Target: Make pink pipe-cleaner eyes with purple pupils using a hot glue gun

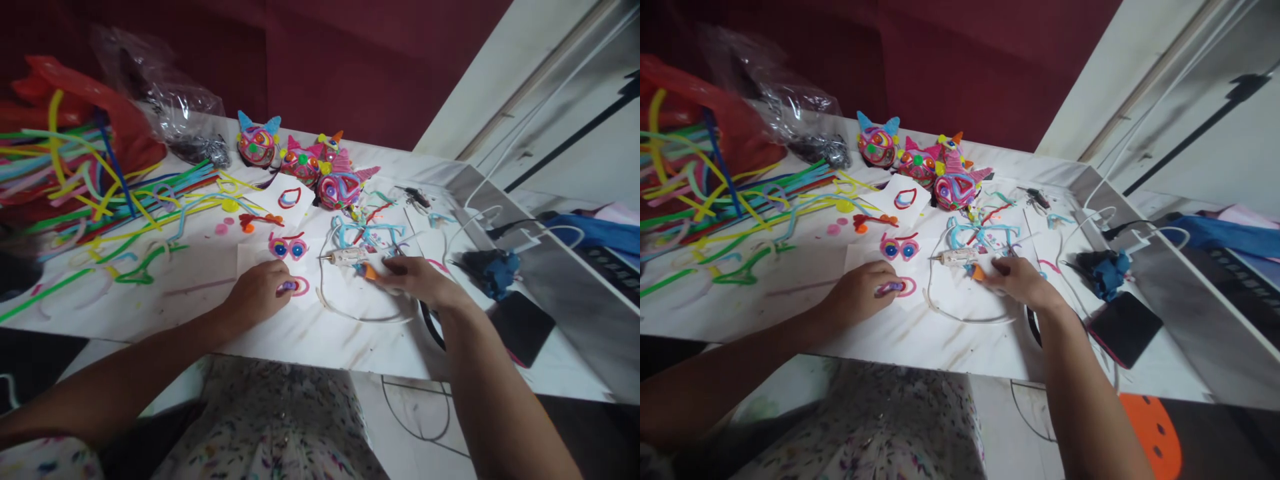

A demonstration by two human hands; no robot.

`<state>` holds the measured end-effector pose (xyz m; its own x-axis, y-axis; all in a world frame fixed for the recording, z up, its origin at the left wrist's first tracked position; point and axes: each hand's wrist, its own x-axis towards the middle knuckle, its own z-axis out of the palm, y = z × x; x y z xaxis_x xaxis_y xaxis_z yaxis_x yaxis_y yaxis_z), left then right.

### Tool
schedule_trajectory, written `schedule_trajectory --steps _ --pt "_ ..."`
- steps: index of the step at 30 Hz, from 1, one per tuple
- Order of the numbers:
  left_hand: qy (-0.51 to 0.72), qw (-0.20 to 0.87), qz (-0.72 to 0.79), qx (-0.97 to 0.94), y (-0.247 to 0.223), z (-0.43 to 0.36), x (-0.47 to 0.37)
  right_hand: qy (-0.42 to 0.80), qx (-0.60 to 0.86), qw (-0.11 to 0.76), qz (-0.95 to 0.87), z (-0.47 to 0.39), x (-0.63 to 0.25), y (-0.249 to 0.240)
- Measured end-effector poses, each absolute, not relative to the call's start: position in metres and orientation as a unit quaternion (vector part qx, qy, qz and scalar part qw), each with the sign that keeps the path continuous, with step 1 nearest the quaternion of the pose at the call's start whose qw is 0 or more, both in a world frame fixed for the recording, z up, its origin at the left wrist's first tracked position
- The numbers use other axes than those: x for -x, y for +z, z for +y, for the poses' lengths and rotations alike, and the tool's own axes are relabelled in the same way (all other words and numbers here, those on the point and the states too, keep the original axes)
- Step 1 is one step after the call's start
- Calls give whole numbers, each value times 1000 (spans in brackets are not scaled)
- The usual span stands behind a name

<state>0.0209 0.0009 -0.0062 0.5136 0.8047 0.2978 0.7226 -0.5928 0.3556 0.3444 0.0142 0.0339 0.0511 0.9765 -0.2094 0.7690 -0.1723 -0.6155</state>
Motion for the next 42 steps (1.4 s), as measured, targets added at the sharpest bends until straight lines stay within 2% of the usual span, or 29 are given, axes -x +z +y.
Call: schedule_trajectory --steps 4,11,25,37,42 --pt "225 91 441 -864 -6 1 -21 429 690 256 -524 8 -339 38" --pt "229 118 447 -857 -7 1 -22 510 644 361 -441 -6 -331 42" --pt "231 119 440 -860 -9 2 -19 646 520 328 -452 -9 -317 32" --pt "266 105 415 -864 -14 6 -16 722 410 380 -409 -15 -300 35" --pt "273 107 405 -866 -16 7 -15 733 363 413 -401 -23 -293 51"
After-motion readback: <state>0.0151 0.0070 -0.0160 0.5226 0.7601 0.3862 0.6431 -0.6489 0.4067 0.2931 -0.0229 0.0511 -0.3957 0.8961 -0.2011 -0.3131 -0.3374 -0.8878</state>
